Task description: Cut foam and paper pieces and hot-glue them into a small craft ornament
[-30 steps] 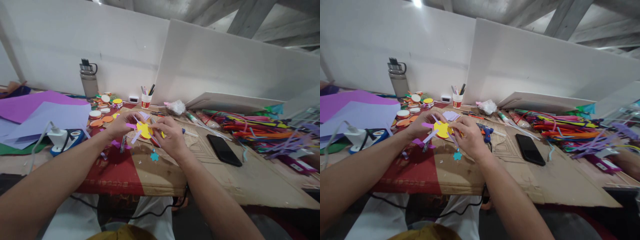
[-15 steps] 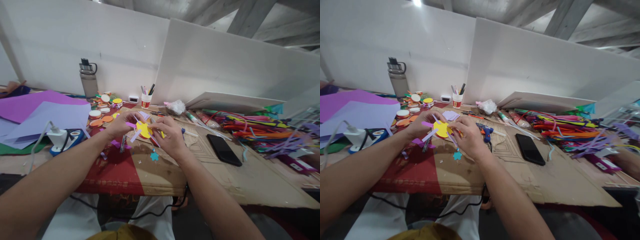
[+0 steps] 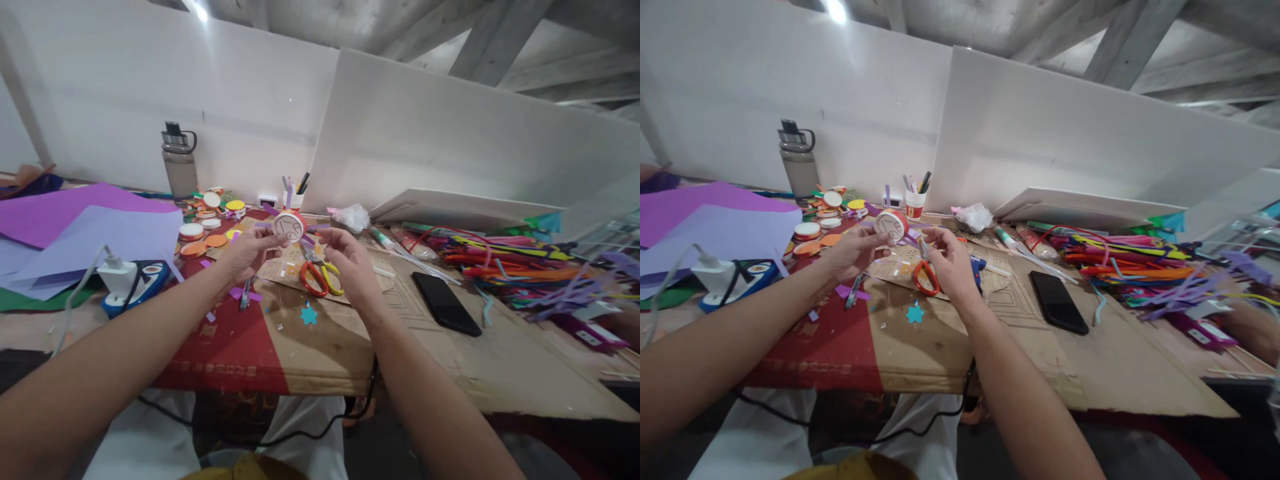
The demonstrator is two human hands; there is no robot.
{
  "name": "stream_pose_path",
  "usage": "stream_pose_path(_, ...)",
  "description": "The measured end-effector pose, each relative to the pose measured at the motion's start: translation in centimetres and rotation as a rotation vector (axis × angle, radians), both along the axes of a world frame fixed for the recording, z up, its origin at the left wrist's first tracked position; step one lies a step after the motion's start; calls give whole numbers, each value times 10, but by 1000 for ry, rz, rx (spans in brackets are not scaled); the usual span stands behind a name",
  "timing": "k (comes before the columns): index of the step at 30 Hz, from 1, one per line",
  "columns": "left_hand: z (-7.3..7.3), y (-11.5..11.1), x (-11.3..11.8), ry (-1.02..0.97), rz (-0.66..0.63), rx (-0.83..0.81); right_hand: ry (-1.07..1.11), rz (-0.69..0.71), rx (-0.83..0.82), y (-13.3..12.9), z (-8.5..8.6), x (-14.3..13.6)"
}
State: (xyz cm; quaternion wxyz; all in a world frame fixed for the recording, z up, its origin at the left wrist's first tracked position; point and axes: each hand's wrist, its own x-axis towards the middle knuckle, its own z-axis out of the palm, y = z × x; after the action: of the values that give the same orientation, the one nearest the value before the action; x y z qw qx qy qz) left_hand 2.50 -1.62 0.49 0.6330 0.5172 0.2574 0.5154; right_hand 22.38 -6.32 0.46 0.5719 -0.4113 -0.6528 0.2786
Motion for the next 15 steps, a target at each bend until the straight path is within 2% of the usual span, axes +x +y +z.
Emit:
stream_pose_path(3,0,2,0,-63,60,-99,54,32,-107,4,-4,-2)
stream_pose_path(6,0,3,-1,-78,82,-124,37,60,-159,7,-8,-3)
stream_pose_path(15,-3,4,0,-47,74,-119,-11,67,-156,16,-17,-8)
